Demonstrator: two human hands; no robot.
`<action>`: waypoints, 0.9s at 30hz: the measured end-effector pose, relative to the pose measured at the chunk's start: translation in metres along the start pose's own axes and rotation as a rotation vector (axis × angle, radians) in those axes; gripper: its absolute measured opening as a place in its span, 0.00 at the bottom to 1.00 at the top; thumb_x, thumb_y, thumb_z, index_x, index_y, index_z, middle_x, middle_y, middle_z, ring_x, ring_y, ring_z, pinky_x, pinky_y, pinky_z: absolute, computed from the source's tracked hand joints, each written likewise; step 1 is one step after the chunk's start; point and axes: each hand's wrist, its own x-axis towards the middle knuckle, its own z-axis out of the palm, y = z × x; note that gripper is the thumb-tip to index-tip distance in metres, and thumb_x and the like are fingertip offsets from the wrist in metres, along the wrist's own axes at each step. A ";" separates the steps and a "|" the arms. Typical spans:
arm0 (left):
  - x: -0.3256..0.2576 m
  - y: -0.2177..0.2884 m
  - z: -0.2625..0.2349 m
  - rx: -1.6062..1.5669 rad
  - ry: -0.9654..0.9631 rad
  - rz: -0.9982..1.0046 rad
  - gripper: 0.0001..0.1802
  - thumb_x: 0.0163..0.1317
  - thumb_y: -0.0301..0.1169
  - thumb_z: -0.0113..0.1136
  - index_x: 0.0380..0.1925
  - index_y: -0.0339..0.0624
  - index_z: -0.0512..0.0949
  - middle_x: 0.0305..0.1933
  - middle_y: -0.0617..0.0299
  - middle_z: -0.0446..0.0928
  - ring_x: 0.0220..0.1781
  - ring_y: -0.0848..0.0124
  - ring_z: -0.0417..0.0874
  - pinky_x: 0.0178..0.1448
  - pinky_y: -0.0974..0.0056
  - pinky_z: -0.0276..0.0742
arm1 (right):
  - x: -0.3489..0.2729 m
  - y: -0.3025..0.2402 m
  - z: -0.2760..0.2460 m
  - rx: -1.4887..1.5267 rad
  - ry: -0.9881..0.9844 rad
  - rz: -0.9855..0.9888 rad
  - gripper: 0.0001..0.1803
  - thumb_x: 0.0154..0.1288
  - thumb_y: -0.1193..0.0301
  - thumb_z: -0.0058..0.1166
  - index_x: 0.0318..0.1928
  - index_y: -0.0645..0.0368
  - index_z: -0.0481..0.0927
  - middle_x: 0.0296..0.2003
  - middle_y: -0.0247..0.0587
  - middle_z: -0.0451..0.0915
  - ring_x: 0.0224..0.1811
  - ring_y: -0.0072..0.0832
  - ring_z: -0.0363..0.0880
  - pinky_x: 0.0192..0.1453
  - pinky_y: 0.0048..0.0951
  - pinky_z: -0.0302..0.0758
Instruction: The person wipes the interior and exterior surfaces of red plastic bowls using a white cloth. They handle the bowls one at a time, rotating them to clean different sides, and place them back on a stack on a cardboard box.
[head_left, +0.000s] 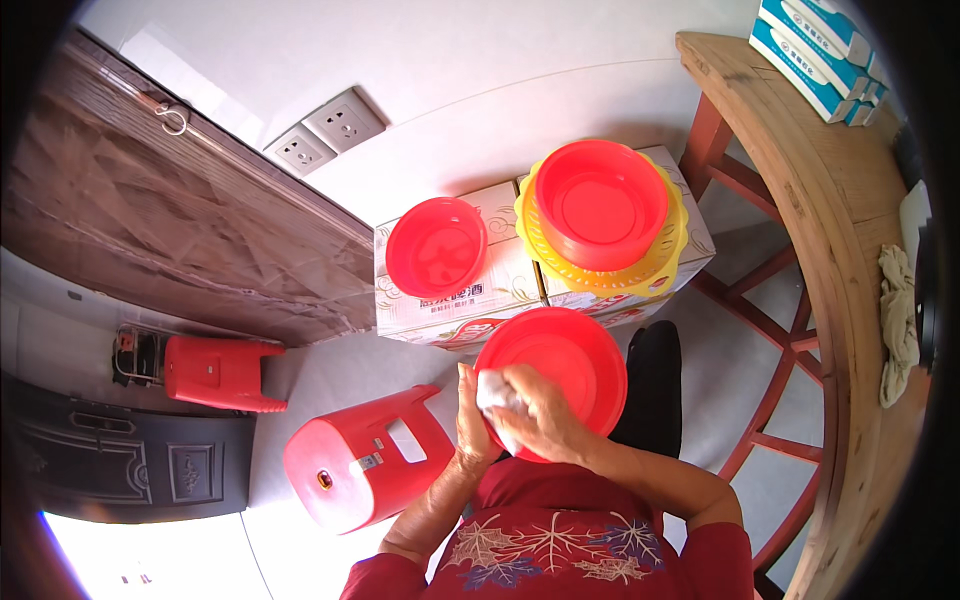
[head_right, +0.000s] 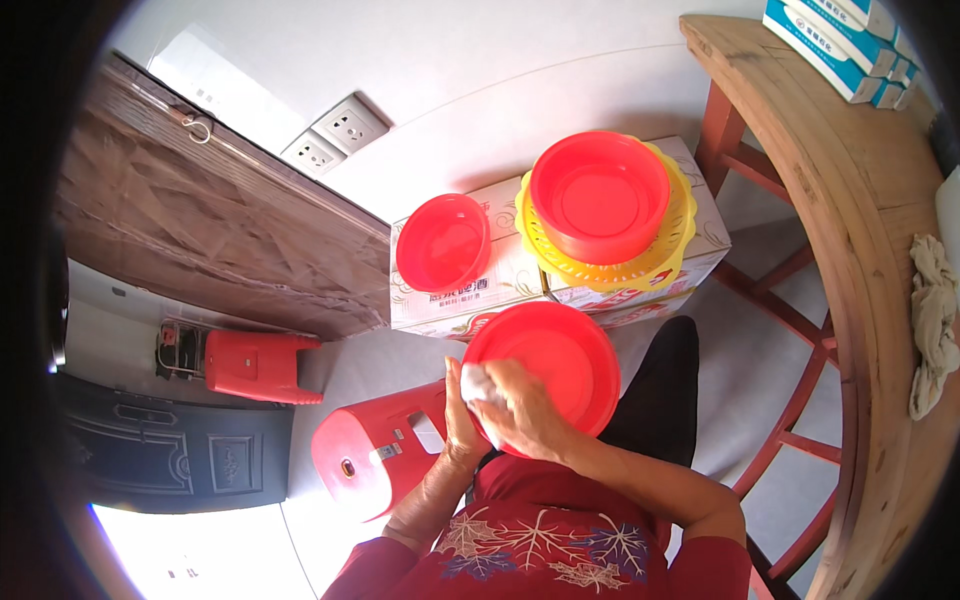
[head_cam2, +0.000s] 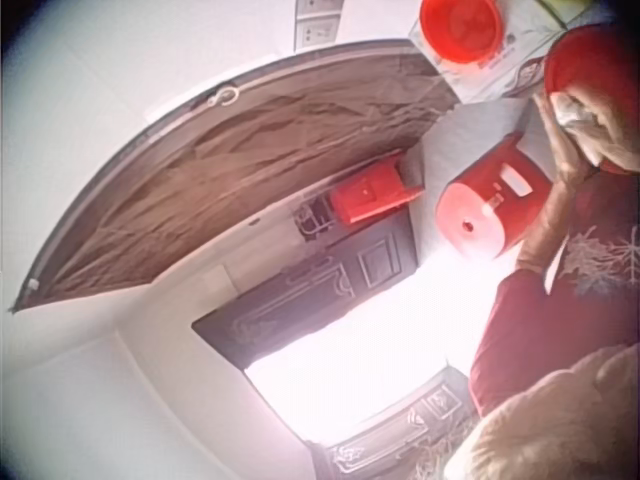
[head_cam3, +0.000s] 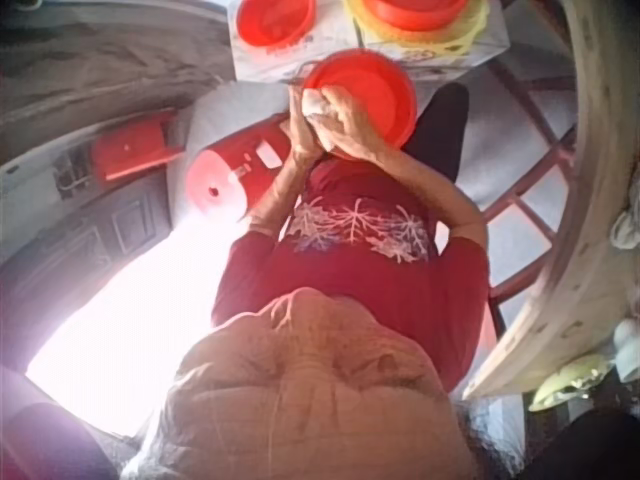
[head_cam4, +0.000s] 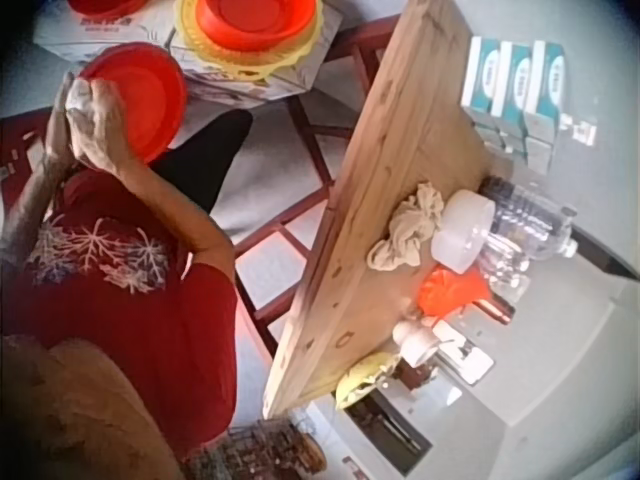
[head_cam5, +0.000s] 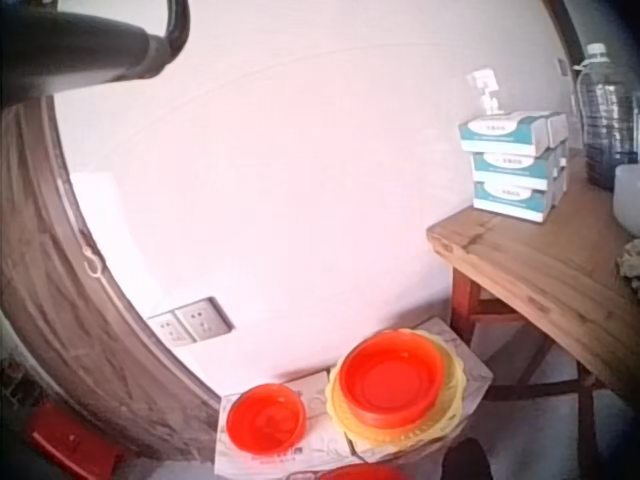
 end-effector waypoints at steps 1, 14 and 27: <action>-0.001 0.000 0.005 0.001 -0.046 0.035 0.34 0.68 0.61 0.36 0.56 0.44 0.69 0.52 0.56 0.74 0.52 0.66 0.77 0.57 0.60 0.74 | 0.006 0.003 0.003 0.013 0.079 0.080 0.15 0.58 0.75 0.60 0.45 0.62 0.72 0.33 0.38 0.73 0.35 0.24 0.75 0.37 0.28 0.73; 0.006 -0.003 0.012 0.153 -0.094 0.293 0.31 0.74 0.51 0.28 0.65 0.41 0.60 0.60 0.59 0.69 0.60 0.69 0.70 0.65 0.63 0.65 | 0.023 -0.008 0.012 0.062 0.167 -0.012 0.18 0.66 0.73 0.51 0.54 0.63 0.66 0.48 0.52 0.67 0.50 0.42 0.71 0.51 0.35 0.71; 0.003 0.004 0.014 0.041 -0.193 0.273 0.30 0.68 0.46 0.45 0.64 0.40 0.60 0.61 0.55 0.66 0.64 0.65 0.67 0.66 0.59 0.64 | 0.040 -0.016 -0.022 -0.261 0.029 -0.314 0.25 0.43 0.88 0.55 0.46 0.59 0.72 0.45 0.49 0.71 0.51 0.46 0.73 0.53 0.39 0.73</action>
